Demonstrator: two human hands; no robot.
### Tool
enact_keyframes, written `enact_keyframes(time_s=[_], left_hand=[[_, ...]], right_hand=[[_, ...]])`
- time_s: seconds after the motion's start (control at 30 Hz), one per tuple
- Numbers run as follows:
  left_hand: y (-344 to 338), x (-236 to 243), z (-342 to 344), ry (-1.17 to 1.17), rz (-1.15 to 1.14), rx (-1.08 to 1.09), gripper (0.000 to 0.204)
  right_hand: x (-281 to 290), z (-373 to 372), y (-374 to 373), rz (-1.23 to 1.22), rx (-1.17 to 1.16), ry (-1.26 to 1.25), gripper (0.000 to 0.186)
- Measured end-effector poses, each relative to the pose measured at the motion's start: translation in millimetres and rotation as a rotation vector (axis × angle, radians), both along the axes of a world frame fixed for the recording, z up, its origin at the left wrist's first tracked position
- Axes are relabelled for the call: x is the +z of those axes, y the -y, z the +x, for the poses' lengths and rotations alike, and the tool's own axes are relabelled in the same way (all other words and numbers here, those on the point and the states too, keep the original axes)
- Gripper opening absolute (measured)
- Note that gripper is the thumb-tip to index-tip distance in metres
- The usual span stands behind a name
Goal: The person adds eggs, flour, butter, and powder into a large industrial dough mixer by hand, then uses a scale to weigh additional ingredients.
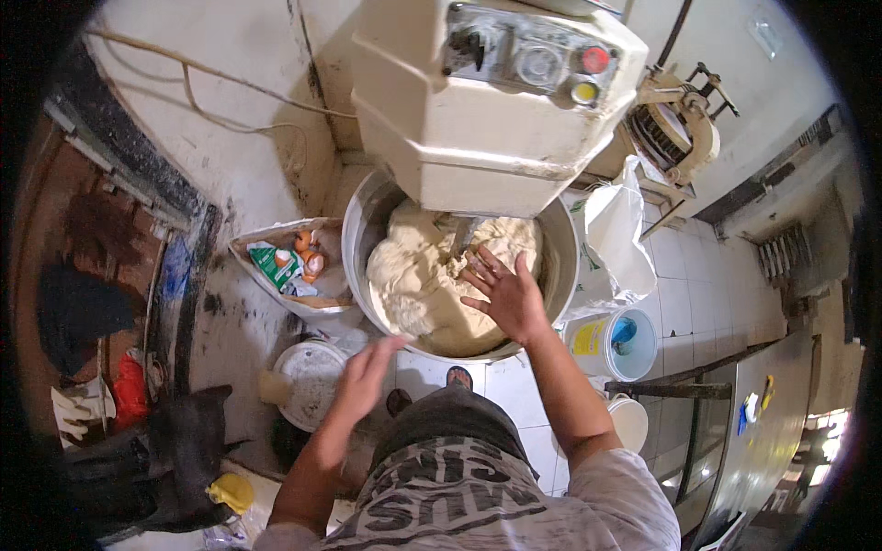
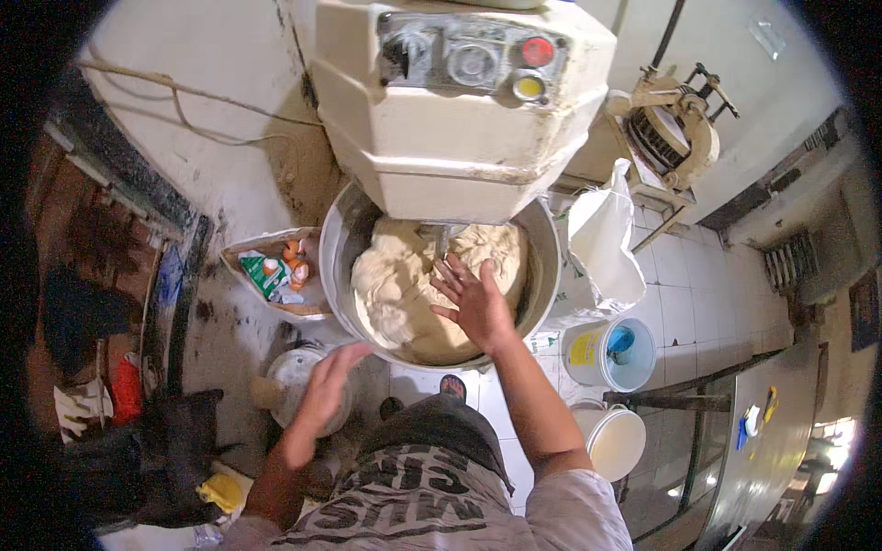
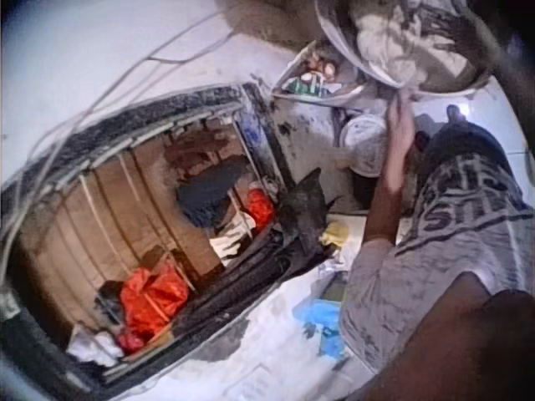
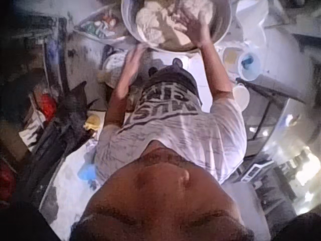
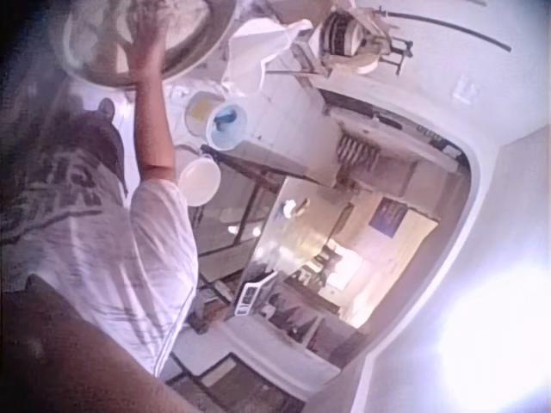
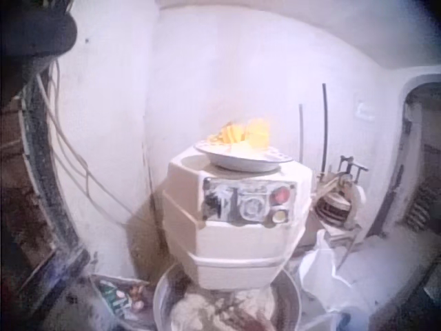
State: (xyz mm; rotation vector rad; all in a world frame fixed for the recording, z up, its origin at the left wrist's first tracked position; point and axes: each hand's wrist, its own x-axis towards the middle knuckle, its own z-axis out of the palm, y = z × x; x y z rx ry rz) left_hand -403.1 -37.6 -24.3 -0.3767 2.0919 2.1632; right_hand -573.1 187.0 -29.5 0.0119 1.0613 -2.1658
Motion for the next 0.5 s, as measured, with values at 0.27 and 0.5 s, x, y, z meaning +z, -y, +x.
enact_keyframes(time_s=[0.27, 0.5], left_hand=[[-137.7, 19.4, -130.7, -0.014, 0.282, 0.033, 0.073], [-178.6, 54.4, -152.9, 0.424, 0.175, 0.127, 0.085]], right_hand=[[-4.1, 26.4, 37.0, 0.236, -0.363, -0.135, 0.071], [24.4, 2.4, -2.4, 0.464, -0.245, -0.136, 0.074]])
